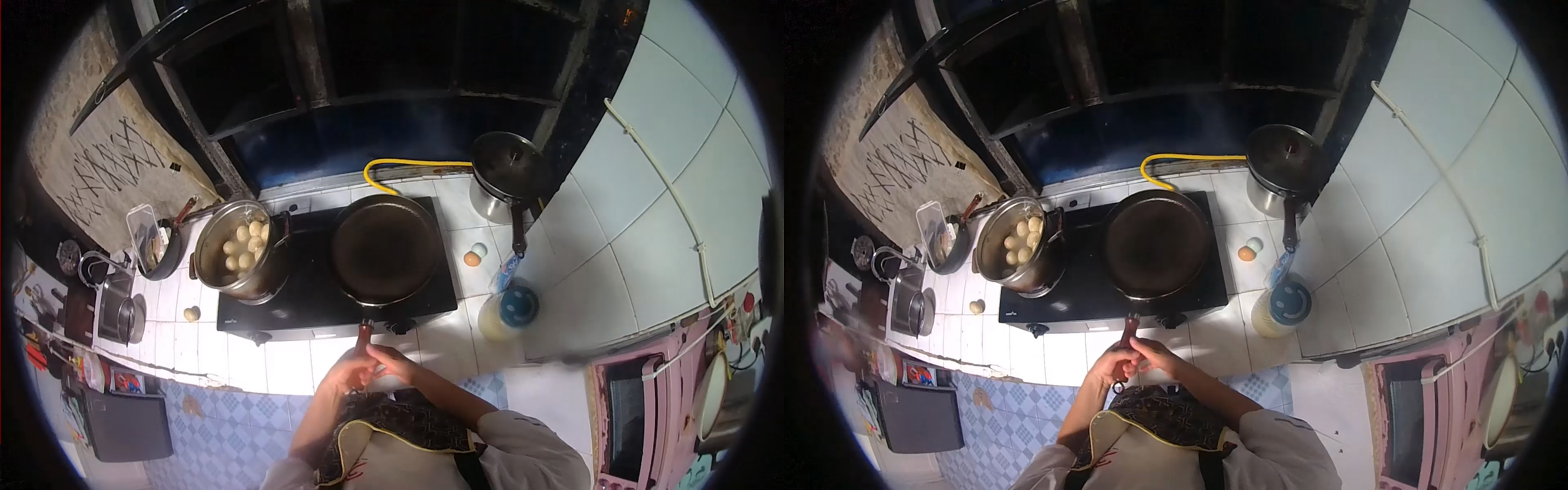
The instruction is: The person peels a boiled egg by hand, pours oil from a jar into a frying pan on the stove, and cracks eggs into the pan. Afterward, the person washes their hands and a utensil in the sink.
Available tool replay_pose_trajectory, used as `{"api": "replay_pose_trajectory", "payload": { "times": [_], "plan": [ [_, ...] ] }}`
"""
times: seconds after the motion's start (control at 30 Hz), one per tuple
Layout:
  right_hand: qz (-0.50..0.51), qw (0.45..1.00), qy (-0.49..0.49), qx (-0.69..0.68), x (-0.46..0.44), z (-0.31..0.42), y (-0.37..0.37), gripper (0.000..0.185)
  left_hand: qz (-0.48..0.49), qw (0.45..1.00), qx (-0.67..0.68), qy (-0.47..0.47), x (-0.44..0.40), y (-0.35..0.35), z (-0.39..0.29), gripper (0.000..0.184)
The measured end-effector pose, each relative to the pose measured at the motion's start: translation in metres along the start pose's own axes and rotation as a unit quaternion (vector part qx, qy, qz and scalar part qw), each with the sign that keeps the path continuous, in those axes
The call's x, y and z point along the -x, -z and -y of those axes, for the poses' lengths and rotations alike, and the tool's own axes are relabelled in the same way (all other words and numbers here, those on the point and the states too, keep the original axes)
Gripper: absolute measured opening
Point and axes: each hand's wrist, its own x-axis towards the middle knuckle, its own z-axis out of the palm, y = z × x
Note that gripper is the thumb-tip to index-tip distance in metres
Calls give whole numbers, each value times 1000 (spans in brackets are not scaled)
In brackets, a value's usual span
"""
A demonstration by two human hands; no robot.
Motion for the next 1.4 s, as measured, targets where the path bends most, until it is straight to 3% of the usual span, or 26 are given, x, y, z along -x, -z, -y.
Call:
{"api": "replay_pose_trajectory", "payload": {
  "times": [0.1,0.3,0.53,0.73,0.87,0.97,1.03,1.1,1.3,1.4],
  "plan": [
    [34,997,-7,-73,1,15,-17,46,5,1000,3,-23,2,5,9,18],
    [-38,998,30,-33,-2,37,-32,39,-25,999,6,-32,2,-2,-1,14],
    [-80,989,85,-91,-3,32,-28,32,-56,998,-30,-16,0,-22,-5,12],
    [-32,995,61,-70,12,14,-36,29,-20,998,-51,4,23,-18,10,12],
    [-9,997,43,-69,21,13,-54,28,-45,998,-49,18,45,-16,12,12],
    [19,997,43,-59,18,17,-57,36,-48,998,-44,-2,52,-16,7,15],
    [17,995,95,-36,8,16,-57,35,-52,997,-63,-7,48,-12,2,18],
    [30,997,59,-42,3,27,-52,35,-55,997,-41,-19,37,-6,-3,18],
    [-97,984,144,-39,-6,61,-50,33,-21,998,-36,-41,10,-23,-33,15],
    [-113,985,118,-49,4,69,-40,31,9,999,-26,-18,3,-31,-37,16]
  ]
}}
